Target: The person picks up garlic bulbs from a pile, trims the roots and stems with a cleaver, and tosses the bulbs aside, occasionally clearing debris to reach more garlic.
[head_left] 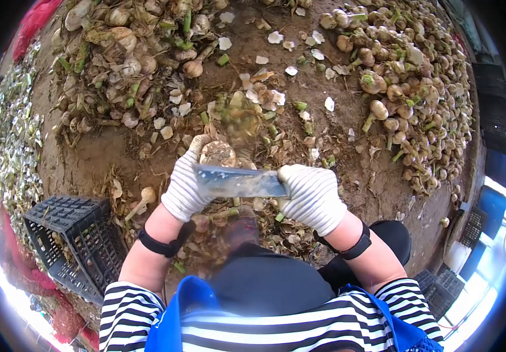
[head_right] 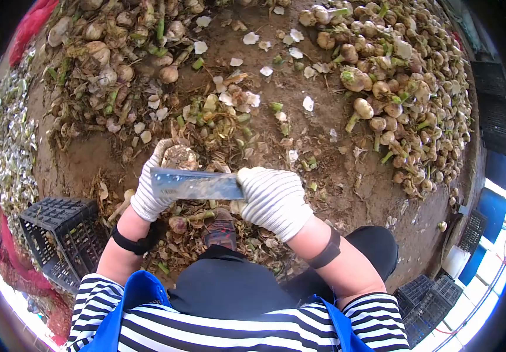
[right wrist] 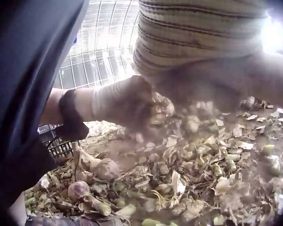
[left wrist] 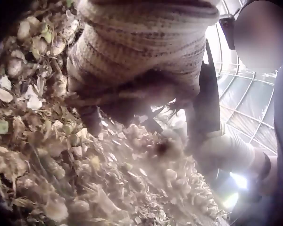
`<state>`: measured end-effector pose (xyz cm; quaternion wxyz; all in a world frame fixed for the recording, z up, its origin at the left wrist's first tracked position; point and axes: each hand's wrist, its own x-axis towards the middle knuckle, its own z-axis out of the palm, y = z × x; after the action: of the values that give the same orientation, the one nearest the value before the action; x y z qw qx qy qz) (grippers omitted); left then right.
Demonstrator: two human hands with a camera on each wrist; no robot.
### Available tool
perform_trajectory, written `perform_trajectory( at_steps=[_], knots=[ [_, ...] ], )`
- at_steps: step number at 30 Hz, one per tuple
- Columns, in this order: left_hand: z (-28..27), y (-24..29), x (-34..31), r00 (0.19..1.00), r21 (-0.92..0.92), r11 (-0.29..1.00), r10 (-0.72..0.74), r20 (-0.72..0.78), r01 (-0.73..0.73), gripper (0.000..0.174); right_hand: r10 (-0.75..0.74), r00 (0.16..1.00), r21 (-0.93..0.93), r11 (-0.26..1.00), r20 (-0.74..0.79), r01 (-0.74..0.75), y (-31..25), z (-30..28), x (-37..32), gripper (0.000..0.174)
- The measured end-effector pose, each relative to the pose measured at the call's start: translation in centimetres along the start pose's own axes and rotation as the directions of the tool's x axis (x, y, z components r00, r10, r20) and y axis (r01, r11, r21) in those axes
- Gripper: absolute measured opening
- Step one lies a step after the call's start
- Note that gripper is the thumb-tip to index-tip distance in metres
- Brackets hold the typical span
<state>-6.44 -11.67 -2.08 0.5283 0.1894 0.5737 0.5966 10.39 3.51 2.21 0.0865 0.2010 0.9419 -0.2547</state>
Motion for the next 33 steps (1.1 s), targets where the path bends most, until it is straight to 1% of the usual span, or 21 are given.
perform_trajectory(
  at_steps=[1, 2, 3, 5, 7, 9, 10, 11, 12, 13, 15, 17, 19, 20, 22, 23, 24, 25, 26, 27, 33],
  knots=[
    [0.6, 0.0, 0.3, 1.0, -0.004, 1.0, 0.002, 0.004, -0.002, 0.049, -0.032, 0.998, -0.004, 0.999, -0.045, 0.032, 0.0, 0.3, 0.0, 0.015],
    [1.1, 0.0, 0.6, 0.994, -0.42, 0.901, -0.097, 0.055, 0.111, 0.036, -0.03, 0.999, -0.006, 1.0, -0.044, 0.03, -0.1, 0.3, 0.0, 0.015],
    [1.4, 0.0, 0.8, 0.984, -0.589, 0.788, -0.145, 0.102, 0.177, 0.027, -0.046, 0.998, -0.002, 0.999, -0.044, 0.046, -0.3, 0.3, 0.1, 0.015],
    [2.1, 0.1, 1.2, 0.952, -0.845, 0.453, -0.238, 0.194, 0.285, 0.047, -0.056, 0.997, 0.003, 0.998, -0.045, 0.056, -0.8, 0.0, 0.2, 0.016],
    [2.6, -0.6, 1.0, 0.962, -0.827, 0.508, -0.24, 0.13, 0.239, 0.045, -0.054, 0.994, 0.004, 0.999, 0.096, 0.054, -1.3, -0.3, 0.5, 0.02],
    [3.2, -1.2, 1.0, 0.959, -0.86, 0.456, -0.261, 0.114, 0.227, 0.045, -0.051, 0.998, 0.031, 0.998, 0.038, 0.05, -1.0, 0.5, 0.4, 0.02],
    [4.0, -1.1, 0.5, 0.977, -0.82, 0.549, -0.209, 0.052, 0.161, 0.03, -0.042, 0.999, 0.028, 0.999, 0.015, 0.041, -0.7, 1.0, 0.4, 0.02],
    [4.5, -0.9, -0.1, 0.989, -0.768, 0.634, -0.151, -0.005, 0.092, 0.016, -0.032, 0.999, 0.026, 0.999, -0.008, 0.032, -0.3, 1.4, 0.4, 0.02],
    [4.3, -1.9, -0.4, 0.994, -0.179, 0.977, 0.11, -0.026, -0.113, 0.019, 0.029, 0.996, -0.032, 0.999, 0.081, -0.027, 0.3, 1.6, 0.4, 0.021],
    [4.1, -2.8, -0.8, 0.931, 0.49, 0.82, 0.362, -0.046, -0.295, 0.022, 0.029, 0.996, -0.033, 0.999, 0.08, -0.027, 1.4, 1.8, 0.5, 0.021],
    [5.2, 1.0, -2.0, 0.861, 0.612, 0.69, 0.507, -0.028, -0.387, 0.036, 0.445, 0.84, -0.159, 0.896, 0.311, -0.415, 4.6, 2.3, 0.5, 0.021],
    [4.4, 0.7, -2.3, 0.902, 0.483, 0.81, 0.423, -0.086, -0.333, 0.063, 0.497, 0.865, -0.174, 0.86, 0.071, -0.479, 7.1, 3.2, -1.1, 0.017],
    [1.7, 1.1, 0.3, 0.703, 0.763, 0.409, 0.707, 0.081, -0.5, 0.068, 0.42, 0.907, -0.119, 0.899, -0.035, -0.421, 7.1, 2.9, -1.1, 0.018],
    [0.7, 1.7, 0.5, 0.786, 0.893, 0.289, 0.609, 0.107, -0.345, 0.078, 0.415, 0.906, -0.052, 0.906, -0.089, -0.42, 6.5, 2.5, -0.6, 0.017],
    [-1.5, 0.0, 1.0, 0.844, 0.763, 0.541, 0.536, 0.011, -0.353, 0.083, 0.457, 0.883, 0.103, 0.889, -0.107, -0.447, 5.1, 1.9, 0.2, 0.015],
    [-2.0, -0.2, 1.1, 0.883, 0.64, 0.686, 0.47, -0.024, -0.347, 0.082, 0.464, 0.886, 0.404, 0.811, -0.002, -0.423, 4.8, 2.1, 0.0, 0.017],
    [-1.6, -0.6, 0.9, 0.948, 0.133, 0.953, 0.288, -0.136, -0.271, 0.081, 0.465, 0.882, 0.559, 0.712, 0.078, -0.425, 4.5, 2.7, -0.3, 0.018],
    [-1.1, -0.6, 0.8, 0.939, 0.076, 0.958, 0.285, -0.194, -0.276, 0.065, 0.454, 0.877, 0.693, 0.583, 0.157, -0.425, 4.0, 3.4, -0.7, 0.019],
    [-1.7, -1.0, 0.9, 0.972, -0.084, 0.992, 0.072, -0.225, -0.093, 0.055, 0.473, 0.829, 0.818, 0.321, 0.297, -0.476, 2.3, 2.7, -0.7, 0.019],
    [-2.2, -1.1, 1.0, 0.964, -0.244, 0.965, -0.148, -0.221, 0.093, 0.045, 0.446, 0.832, 0.788, 0.356, 0.33, -0.503, 1.8, 2.5, -1.0, 0.018],
    [-0.8, -1.8, 1.0, 0.988, -0.742, 0.67, -0.105, -0.117, -0.017, 0.026, 0.303, 0.911, 0.864, 0.333, 0.28, -0.377, 1.0, 2.8, -0.2, 0.012]
  ],
)
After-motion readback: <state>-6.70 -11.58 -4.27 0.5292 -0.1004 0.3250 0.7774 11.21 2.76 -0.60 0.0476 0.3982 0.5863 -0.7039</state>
